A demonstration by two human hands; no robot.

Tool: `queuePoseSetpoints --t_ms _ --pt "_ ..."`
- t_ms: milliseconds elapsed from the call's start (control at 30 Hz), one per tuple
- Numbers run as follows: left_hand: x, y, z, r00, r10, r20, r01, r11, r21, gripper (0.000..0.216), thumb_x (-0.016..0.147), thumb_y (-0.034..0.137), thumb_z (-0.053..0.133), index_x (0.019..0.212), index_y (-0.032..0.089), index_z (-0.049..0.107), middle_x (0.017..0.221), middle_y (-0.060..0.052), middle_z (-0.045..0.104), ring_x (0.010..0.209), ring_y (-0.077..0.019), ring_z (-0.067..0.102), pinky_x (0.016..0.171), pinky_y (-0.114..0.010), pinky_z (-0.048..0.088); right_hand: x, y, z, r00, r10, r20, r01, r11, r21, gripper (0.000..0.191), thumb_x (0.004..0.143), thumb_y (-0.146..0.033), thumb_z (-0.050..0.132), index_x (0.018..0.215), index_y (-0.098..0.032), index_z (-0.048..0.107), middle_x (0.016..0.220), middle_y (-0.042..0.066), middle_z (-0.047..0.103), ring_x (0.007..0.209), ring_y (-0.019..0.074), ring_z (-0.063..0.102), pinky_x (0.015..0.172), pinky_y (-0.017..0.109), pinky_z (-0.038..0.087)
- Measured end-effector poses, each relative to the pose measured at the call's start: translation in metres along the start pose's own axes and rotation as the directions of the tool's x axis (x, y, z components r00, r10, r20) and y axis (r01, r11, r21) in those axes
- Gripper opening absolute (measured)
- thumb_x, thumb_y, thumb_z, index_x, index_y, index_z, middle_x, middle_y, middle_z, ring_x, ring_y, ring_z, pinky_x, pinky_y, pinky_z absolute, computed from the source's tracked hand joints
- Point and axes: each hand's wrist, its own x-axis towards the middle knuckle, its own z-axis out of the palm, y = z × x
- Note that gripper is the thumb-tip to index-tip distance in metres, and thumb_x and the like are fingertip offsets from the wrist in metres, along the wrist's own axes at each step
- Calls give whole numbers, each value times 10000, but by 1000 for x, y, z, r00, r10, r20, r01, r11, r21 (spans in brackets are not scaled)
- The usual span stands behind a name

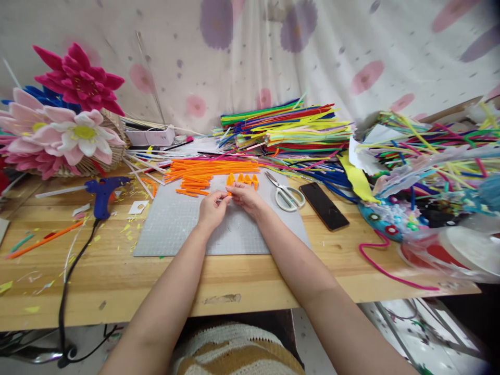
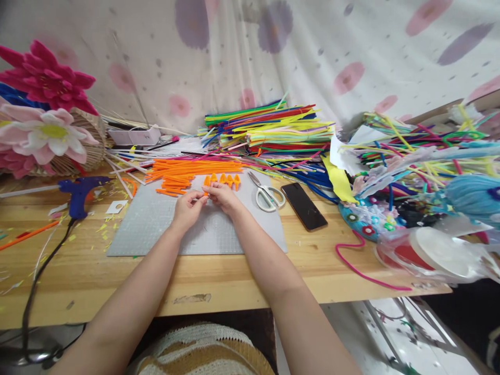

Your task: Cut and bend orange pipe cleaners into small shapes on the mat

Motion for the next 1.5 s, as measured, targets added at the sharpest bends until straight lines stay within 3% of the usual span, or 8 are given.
queuePoseSetpoints --t_ms 200,467,633,800,1000,1200,1367,1500 --pt "-7 9 0 982 167 -88 -159 983 88 86 733 244 583 678 223 646 794 -42 626 809 -182 554 804 -289 407 -1 1 0 951 229 207 -261 954 146 383 522 -331 754 670 -162 444 486 -88 406 387 6 243 367 149 70" --pt "8 -1 -3 962 82 -261 -71 996 52 106 672 274 642 740 211 693 793 -37 508 792 -164 498 665 -262 420 -5 10 10 991 -126 42 123 990 66 305 615 -382 697 808 -204 543 587 -79 441 450 28 329 394 163 184" --pt "12 -2 -8 984 -173 -44 157 957 -245 131 572 175 624 689 172 682 602 13 496 580 -103 456 569 -232 404 0 13 5 951 -294 -92 266 935 -236 212 602 -327 695 756 -191 641 695 -37 550 553 54 404 503 193 307" --pt "15 5 -14 899 -438 7 398 809 -432 147 589 294 584 589 147 599 530 17 476 505 -95 442 478 -231 435 3 15 3 897 -439 -47 392 841 -374 126 636 -285 663 714 -186 672 745 -3 584 740 105 511 724 237 383" --pt "21 8 -21 900 -436 -8 364 761 -537 297 607 418 622 736 159 555 630 13 541 535 -96 507 435 -210 444 5 17 2 904 -422 -70 350 823 -447 142 628 -296 666 676 -169 623 662 -26 533 610 82 428 619 224 342" --pt "26 15 -18 887 -453 93 428 729 -535 294 513 328 747 642 141 561 553 29 515 487 -56 456 377 -145 346 -4 9 2 954 -290 76 299 893 -337 236 682 -399 625 721 -167 613 592 -40 460 584 77 394 552 208 302" --pt "33 21 -21 823 -505 259 558 633 -537 256 545 291 744 622 150 545 513 40 503 438 -44 444 357 -140 287 -10 2 4 963 -241 123 268 909 -319 248 667 -406 636 679 -159 616 560 -40 425 569 77 375 534 214 276" --pt "44 27 -22 786 -545 291 617 670 -413 231 547 230 745 595 148 535 510 36 522 440 -54 468 372 -156 310 -5 6 3 936 -348 55 345 874 -343 190 640 -330 660 608 -160 582 607 -33 457 590 75 380 580 224 288"
